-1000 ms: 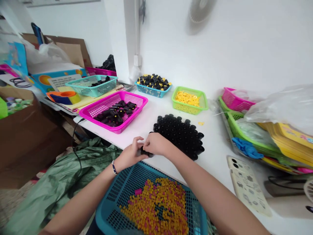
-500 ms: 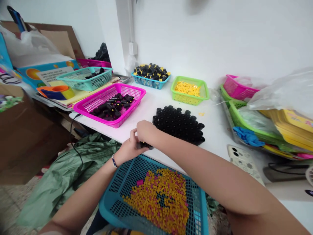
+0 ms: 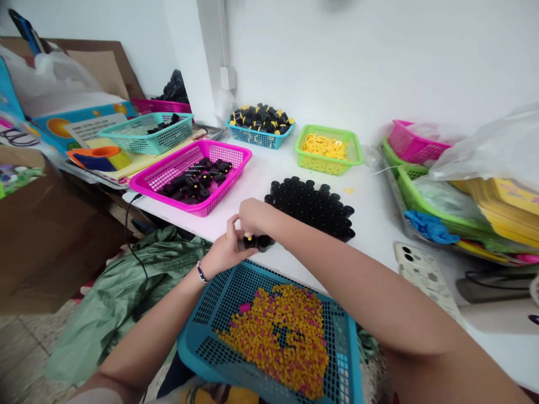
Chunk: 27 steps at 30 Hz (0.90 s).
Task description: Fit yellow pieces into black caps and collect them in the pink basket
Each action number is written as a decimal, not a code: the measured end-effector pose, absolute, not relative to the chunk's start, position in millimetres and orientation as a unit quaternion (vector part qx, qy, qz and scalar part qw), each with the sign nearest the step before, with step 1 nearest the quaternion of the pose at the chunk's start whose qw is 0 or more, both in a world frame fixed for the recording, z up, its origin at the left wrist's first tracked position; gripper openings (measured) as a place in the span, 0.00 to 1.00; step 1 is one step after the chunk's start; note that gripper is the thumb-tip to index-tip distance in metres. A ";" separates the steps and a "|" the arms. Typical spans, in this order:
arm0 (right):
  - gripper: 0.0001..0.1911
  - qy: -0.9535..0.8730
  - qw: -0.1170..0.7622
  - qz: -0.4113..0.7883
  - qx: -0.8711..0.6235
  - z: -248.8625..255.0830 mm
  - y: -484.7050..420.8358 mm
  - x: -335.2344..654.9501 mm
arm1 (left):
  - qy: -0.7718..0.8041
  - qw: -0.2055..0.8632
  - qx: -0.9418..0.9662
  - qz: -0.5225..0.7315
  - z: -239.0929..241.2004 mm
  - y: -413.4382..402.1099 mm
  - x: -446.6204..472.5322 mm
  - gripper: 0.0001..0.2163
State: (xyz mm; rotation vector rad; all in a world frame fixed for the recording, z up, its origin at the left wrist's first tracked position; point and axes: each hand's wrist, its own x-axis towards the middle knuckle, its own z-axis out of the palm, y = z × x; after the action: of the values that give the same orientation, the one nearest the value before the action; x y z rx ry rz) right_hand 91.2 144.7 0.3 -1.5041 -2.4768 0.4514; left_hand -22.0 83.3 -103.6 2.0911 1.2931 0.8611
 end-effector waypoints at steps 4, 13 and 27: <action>0.07 -0.830 0.192 0.130 -0.507 34.0 101.2 134.6 | 0.448 0.191 0.805 0.339 -110.2 81.9 -20.2 0.26; 0.14 -0.786 0.095 0.338 -0.508 -26.6 -19.4 195.2 | 0.390 0.088 0.870 0.288 -105.7 85.7 -21.2 0.11; 0.11 -0.765 -0.088 0.213 -0.601 -170.3 -43.3 226.1 | 0.543 -0.066 0.745 0.381 -3.3 113.8 -60.1 0.25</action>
State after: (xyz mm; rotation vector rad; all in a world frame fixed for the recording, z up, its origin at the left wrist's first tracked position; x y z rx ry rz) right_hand 226.1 -43.3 -170.3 -2.0019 -2.5494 0.7111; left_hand -60.1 113.8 -3.3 2.4448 1.7819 1.2504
